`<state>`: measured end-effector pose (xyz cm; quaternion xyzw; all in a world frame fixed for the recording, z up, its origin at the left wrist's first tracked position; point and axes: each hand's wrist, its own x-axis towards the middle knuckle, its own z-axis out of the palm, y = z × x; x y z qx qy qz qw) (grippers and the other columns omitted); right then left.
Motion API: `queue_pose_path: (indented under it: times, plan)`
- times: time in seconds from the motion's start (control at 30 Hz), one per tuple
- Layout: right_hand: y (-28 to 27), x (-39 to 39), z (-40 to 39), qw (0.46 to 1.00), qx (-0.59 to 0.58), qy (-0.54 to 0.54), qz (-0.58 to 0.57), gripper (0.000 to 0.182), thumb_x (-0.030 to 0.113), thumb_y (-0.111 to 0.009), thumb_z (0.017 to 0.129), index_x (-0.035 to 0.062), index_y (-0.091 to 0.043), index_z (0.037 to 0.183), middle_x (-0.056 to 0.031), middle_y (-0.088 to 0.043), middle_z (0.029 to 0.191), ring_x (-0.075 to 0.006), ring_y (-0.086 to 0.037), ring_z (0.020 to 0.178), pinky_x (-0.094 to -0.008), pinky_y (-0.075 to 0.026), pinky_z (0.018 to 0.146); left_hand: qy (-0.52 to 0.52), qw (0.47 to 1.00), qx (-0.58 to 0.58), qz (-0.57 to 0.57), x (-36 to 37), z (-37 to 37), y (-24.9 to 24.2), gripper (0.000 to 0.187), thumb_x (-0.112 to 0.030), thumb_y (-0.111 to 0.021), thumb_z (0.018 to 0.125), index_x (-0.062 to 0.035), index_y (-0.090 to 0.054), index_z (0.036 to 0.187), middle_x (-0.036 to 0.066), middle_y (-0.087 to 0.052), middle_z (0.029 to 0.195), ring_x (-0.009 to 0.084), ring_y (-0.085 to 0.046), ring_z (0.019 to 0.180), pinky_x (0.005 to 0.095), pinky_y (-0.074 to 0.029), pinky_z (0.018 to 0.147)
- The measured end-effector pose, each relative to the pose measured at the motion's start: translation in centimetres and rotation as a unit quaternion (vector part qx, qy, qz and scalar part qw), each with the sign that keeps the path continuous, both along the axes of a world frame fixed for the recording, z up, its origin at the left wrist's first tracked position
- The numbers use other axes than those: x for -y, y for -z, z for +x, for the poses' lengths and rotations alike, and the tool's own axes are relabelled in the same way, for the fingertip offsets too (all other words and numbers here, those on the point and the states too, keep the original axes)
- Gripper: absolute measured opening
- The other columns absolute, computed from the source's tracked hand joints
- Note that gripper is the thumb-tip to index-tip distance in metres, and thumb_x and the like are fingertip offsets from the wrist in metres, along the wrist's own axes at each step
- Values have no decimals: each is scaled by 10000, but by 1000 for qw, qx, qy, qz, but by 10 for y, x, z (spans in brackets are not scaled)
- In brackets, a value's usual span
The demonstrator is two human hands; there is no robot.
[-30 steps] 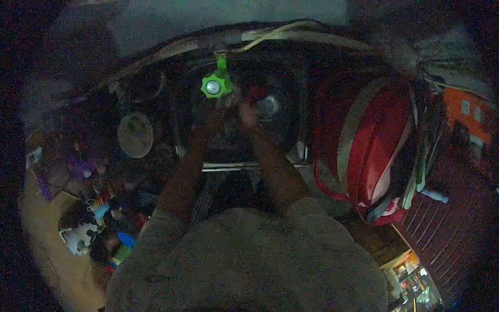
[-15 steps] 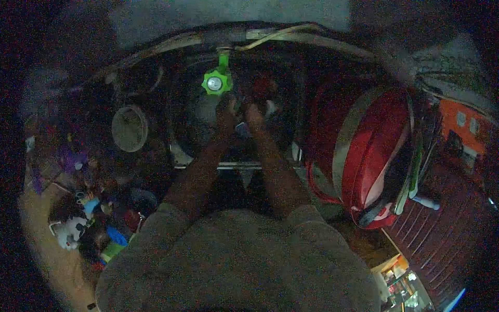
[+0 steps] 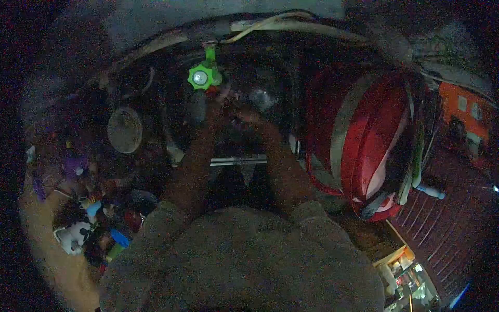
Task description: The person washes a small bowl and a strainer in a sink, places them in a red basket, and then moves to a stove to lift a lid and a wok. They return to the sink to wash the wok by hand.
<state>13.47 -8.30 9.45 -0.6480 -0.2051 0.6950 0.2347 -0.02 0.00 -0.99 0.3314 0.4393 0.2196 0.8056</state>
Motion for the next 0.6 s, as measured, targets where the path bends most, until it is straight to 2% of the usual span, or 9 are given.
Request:
queue_pose_path:
  times: [0.1, 0.2, 0.27, 0.3, 0.37, 0.5, 0.53, 0.57, 0.6]
  plan:
    - [14, 3, 9, 997, 71, -14, 26, 597, 460, -588, 920, 34, -510, 1331, -143, -569, 1262, -299, -557, 1184, -484, -525, 856, -57, 982, 107, 143, 13, -2, 20, 363, -310, -549, 974, -36, -543, 1213, 104, -613, 1073, 203, -609, 942, 377, -504, 847]
    - [34, 6, 11, 990, 15, 125, 58, 531, 427, -601, 907, 32, -530, 1254, -137, -569, 1189, -312, -565, 1119, -513, -510, 865, -241, 964, 49, -105, 13, 27, -32, 293, -248, -635, 920, -45, -563, 1119, 77, -605, 971, 188, -610, 827, 362, -490, 677]
    - [53, 5, 5, 927, -142, 337, 85, 488, 405, -609, 898, 30, -544, 1203, -133, -569, 1140, -322, -571, 1075, -532, -500, 870, -257, 946, -78, 179, 14, 40, -23, 257, -244, -644, 917, -71, -554, 1084, 63, -592, 950, 186, -604, 823, 357, -487, 686]
    - [62, 5, 0, 886, -194, 410, 100, 466, 394, -613, 894, 30, -550, 1178, -131, -569, 1116, -326, -574, 1053, -541, -495, 873, -261, 945, -80, 179, 16, 46, -37, 257, -244, -644, 917, -71, -554, 1084, 63, -592, 950, 186, -604, 823, 357, -487, 686]
    - [70, 4, -8, 857, -212, 439, 167, 415, 364, -616, 887, 29, -565, 1126, -125, -568, 1071, -326, -581, 1009, -546, -497, 862, -410, 890, 197, -33, 18, 53, -76, 256, -240, -662, 905, -70, -563, 1069, 51, -602, 878, 185, -593, 765, 345, -481, 670]
    - [89, -1, -14, 807, -342, 430, 216, 315, 282, -630, 857, 28, -606, 1041, -123, -576, 1082, -324, -595, 969, -508, -521, 813, -216, 976, -14, -7, 8, 29, -69, 232, -223, -633, 920, -46, -581, 1060, 65, -613, 850, 190, -608, 772, 350, -500, 701]
    - [72, 2, -11, 939, 41, 183, 288, 314, 272, -641, 856, 24, -608, 1046, -125, -576, 1105, -328, -596, 975, -499, -521, 815, -184, 982, -46, 23, 2, 20, -65, 236, -223, -632, 917, -44, -585, 1063, 70, -617, 864, 198, -610, 787, 359, -500, 711]
    - [63, 0, -9, 924, 229, 28, 305, 314, 267, -646, 856, 22, -609, 1048, -125, -576, 1116, -330, -596, 978, -495, -521, 816, -135, 985, -85, 68, -1, 12, -61, 240, -223, -630, 915, -42, -590, 1066, 74, -620, 878, 206, -613, 801, 369, -501, 722]
    - [63, -1, -5, 849, 417, -109, 306, 314, 262, -652, 856, 20, -610, 1050, -126, -575, 1128, -332, -597, 980, -491, -521, 818, -77, 981, -132, 115, -3, 6, -59, 244, -223, -628, 912, -39, -594, 1069, 79, -624, 892, 213, -615, 816, 379, -501, 732]
